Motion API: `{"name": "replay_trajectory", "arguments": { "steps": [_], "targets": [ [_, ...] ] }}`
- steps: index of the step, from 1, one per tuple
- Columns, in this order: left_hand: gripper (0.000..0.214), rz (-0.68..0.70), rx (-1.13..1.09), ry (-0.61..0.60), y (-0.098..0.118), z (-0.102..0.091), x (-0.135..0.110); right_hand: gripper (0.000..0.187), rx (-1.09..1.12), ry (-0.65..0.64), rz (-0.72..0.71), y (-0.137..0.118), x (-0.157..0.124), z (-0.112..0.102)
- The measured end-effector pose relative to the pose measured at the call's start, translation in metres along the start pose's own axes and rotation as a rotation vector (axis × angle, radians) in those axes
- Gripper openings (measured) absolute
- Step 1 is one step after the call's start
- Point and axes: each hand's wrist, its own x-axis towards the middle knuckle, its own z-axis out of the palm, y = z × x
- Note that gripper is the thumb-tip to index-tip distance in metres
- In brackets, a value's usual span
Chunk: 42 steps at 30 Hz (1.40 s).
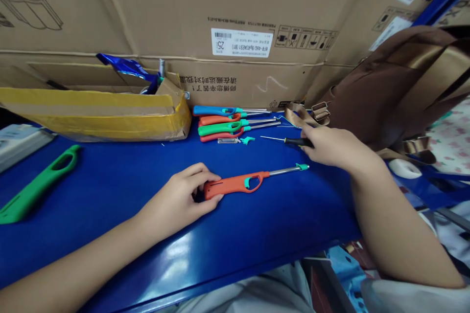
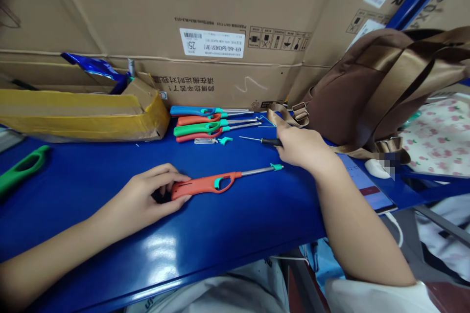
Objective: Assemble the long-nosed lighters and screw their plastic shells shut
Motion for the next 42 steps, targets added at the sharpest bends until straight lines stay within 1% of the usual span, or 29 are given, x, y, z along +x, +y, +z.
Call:
{"name": "replay_trajectory", "arguments": {
  "steps": [2, 4, 6, 8, 9, 10, 11, 12, 13, 15, 17, 20, 23, 29, 32, 34, 37, 39, 42],
  "targets": [
    [0.021, 0.002, -0.017, 0.011, 0.002, 0.001, -0.001, 0.047, 0.019, 0.136, -0.015, -0.004, -0.006, -0.006],
    [0.022, 0.003, -0.037, 0.026, 0.003, 0.002, -0.002, 0.045, 0.102, 0.267, -0.058, -0.013, -0.01, -0.01],
    [0.023, 0.002, -0.052, 0.049, 0.005, 0.002, -0.003, 0.036, 0.281, 0.4, -0.137, -0.028, -0.013, -0.013],
    [0.023, 0.004, -0.058, 0.063, 0.006, 0.002, -0.004, 0.03, 0.522, 0.505, -0.259, -0.046, -0.014, -0.014],
    [0.023, 0.011, -0.056, 0.061, 0.006, 0.001, -0.005, 0.028, 0.639, 0.519, -0.334, -0.056, -0.014, -0.015],
    [0.024, 0.017, -0.05, 0.057, 0.006, 0.001, -0.005, 0.026, 0.739, 0.496, -0.397, -0.066, -0.013, -0.016],
    [0.025, 0.025, -0.036, 0.053, 0.006, 0.001, -0.006, 0.024, 0.805, 0.462, -0.438, -0.076, -0.012, -0.017],
    [0.026, 0.033, -0.019, 0.05, 0.007, 0.001, -0.006, 0.022, 0.822, 0.43, -0.47, -0.086, -0.011, -0.018],
    [0.027, 0.036, 0.0, 0.048, 0.007, 0.0, -0.007, 0.02, 0.808, 0.413, -0.489, -0.096, -0.009, -0.019],
    [0.027, 0.03, 0.034, 0.042, 0.007, -0.001, -0.008, 0.02, 0.7, 0.382, -0.483, -0.114, -0.005, -0.019],
    [0.029, 0.013, 0.053, 0.031, 0.006, -0.001, -0.007, 0.023, 0.572, 0.422, -0.529, -0.131, 0.0, -0.019],
    [0.031, -0.003, 0.066, 0.027, 0.005, -0.001, -0.007, 0.027, 0.452, 0.462, -0.604, -0.152, 0.007, -0.016],
    [0.033, 0.004, 0.068, 0.029, 0.003, 0.001, -0.006, 0.029, 0.369, 0.476, -0.618, -0.164, 0.013, -0.015],
    [0.034, 0.008, 0.095, 0.046, 0.002, 0.003, -0.008, 0.024, 0.343, 0.475, -0.615, -0.174, 0.021, -0.015],
    [0.034, 0.012, 0.106, 0.041, 0.002, 0.002, -0.008, 0.025, 0.356, 0.475, -0.623, -0.173, 0.021, -0.015],
    [0.033, 0.026, 0.102, 0.049, 0.002, 0.001, -0.008, 0.025, 0.419, 0.494, -0.624, -0.17, 0.017, -0.015],
    [0.031, 0.052, 0.069, 0.078, -0.001, 0.003, -0.007, 0.021, 0.657, 0.522, -0.592, -0.157, 0.01, -0.014],
    [0.033, 0.07, 0.029, 0.085, -0.003, 0.005, -0.006, 0.018, 0.868, 0.496, -0.55, -0.144, 0.005, -0.014],
    [0.036, 0.093, -0.018, 0.087, -0.006, 0.008, -0.004, 0.022, 1.22, 0.482, -0.431, -0.12, 0.0, -0.014]
  ]
}}
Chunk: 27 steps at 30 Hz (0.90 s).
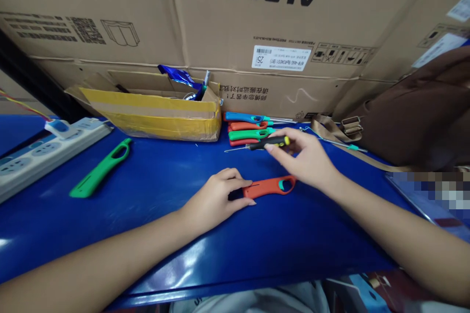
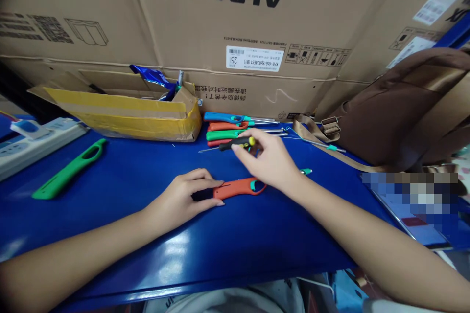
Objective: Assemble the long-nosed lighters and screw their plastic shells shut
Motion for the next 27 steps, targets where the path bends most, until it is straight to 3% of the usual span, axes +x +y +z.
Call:
{"name": "replay_trajectory", "arguments": {
  "steps": [4, 9, 15, 22, 27],
  "targets": [
    [0.036, 0.029, -0.015, 0.024, -0.002, 0.002, 0.003, 0.027, 0.39, 0.082, 0.246, 0.01, -0.001, -0.025],
    [0.035, 0.062, -0.007, 0.037, -0.002, 0.003, 0.004, 0.023, 0.742, 0.111, 0.389, 0.026, -0.004, -0.032],
    [0.037, 0.014, -0.049, 0.015, 0.004, -0.001, 0.005, 0.019, 0.819, 0.053, 0.449, 0.032, -0.009, -0.025],
    [0.032, -0.28, -0.456, 0.211, 0.003, -0.004, 0.009, 0.017, 0.827, 0.031, 0.48, 0.032, -0.011, -0.021],
    [0.017, -0.319, -0.622, 0.26, 0.008, -0.004, 0.011, 0.016, 0.812, 0.004, 0.491, 0.035, -0.014, -0.018]
  ]
}}
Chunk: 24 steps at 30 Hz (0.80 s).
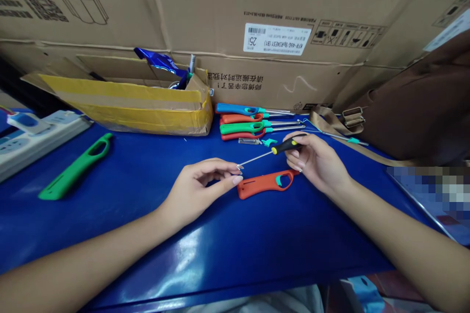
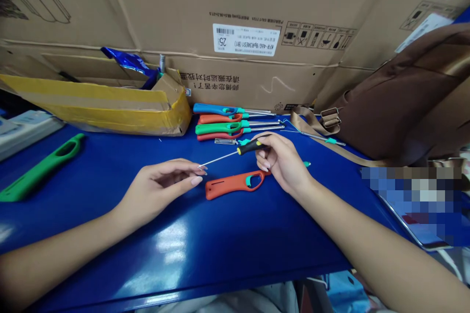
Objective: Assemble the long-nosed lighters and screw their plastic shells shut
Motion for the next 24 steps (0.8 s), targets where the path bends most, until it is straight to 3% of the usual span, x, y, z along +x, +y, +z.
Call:
{"name": "replay_trajectory", "arguments": {
  "steps": [9, 16, 19, 24],
  "targets": [
    [0.009, -0.007, 0.093, 0.035, 0.005, -0.002, 0.0, 0.012, -0.019, -0.007, 0.012, 0.006, -0.001, 0.001],
    [0.01, 0.091, 0.271, 0.011, 0.0, -0.004, -0.001, 0.02, -0.046, -0.009, -0.022, 0.004, -0.002, 0.003],
    [0.007, 0.123, 0.346, -0.025, 0.0, -0.006, -0.001, 0.033, -0.054, 0.016, -0.094, 0.001, -0.002, 0.004],
    [0.004, 0.183, 0.395, -0.066, -0.001, -0.005, -0.003, 0.031, -0.109, 0.064, -0.275, -0.006, -0.009, 0.008]
  ]
}}
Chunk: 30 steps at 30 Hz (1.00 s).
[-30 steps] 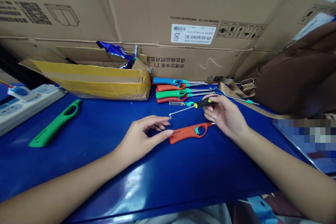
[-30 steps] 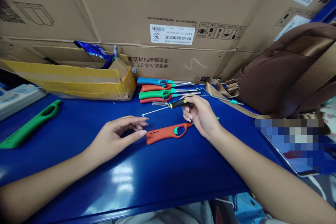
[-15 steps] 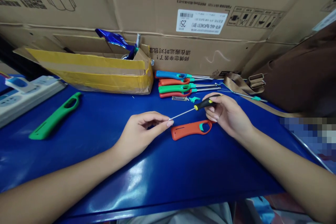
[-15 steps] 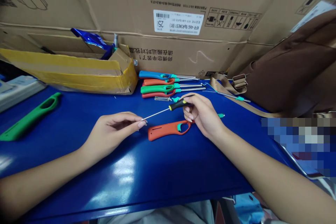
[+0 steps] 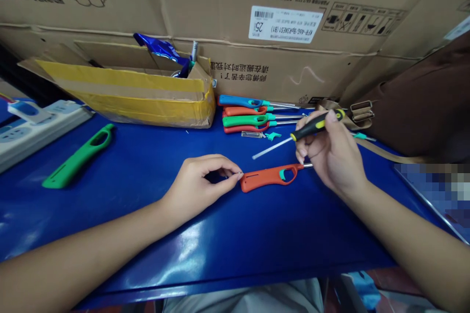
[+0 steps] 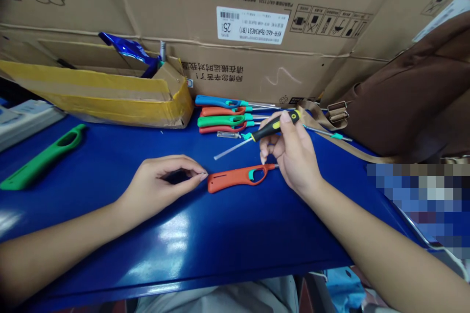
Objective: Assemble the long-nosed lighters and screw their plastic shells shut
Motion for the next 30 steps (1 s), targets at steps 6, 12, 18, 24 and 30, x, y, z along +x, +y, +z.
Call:
{"name": "replay_trajectory", "arguments": {
  "steps": [6, 12, 18, 24, 30],
  "targets": [
    [0.007, 0.074, -0.012, -0.033, 0.003, 0.002, -0.002, 0.034, -0.12, -0.023, -0.128, -0.001, -0.017, 0.003],
    [0.009, 0.143, -0.008, -0.07, 0.001, 0.003, -0.002, 0.019, -0.054, -0.014, -0.299, 0.007, -0.025, 0.01],
    [0.009, 0.166, 0.001, -0.072, -0.001, 0.004, -0.003, 0.016, 0.027, -0.104, -0.389, 0.011, -0.028, 0.011],
    [0.008, 0.183, 0.015, -0.085, -0.002, 0.005, -0.005, 0.017, -0.019, -0.178, -0.46, 0.012, -0.032, 0.012],
    [0.008, 0.183, 0.021, -0.096, -0.001, 0.005, -0.004, 0.017, -0.091, -0.207, -0.528, 0.013, -0.033, 0.01]
  ]
}}
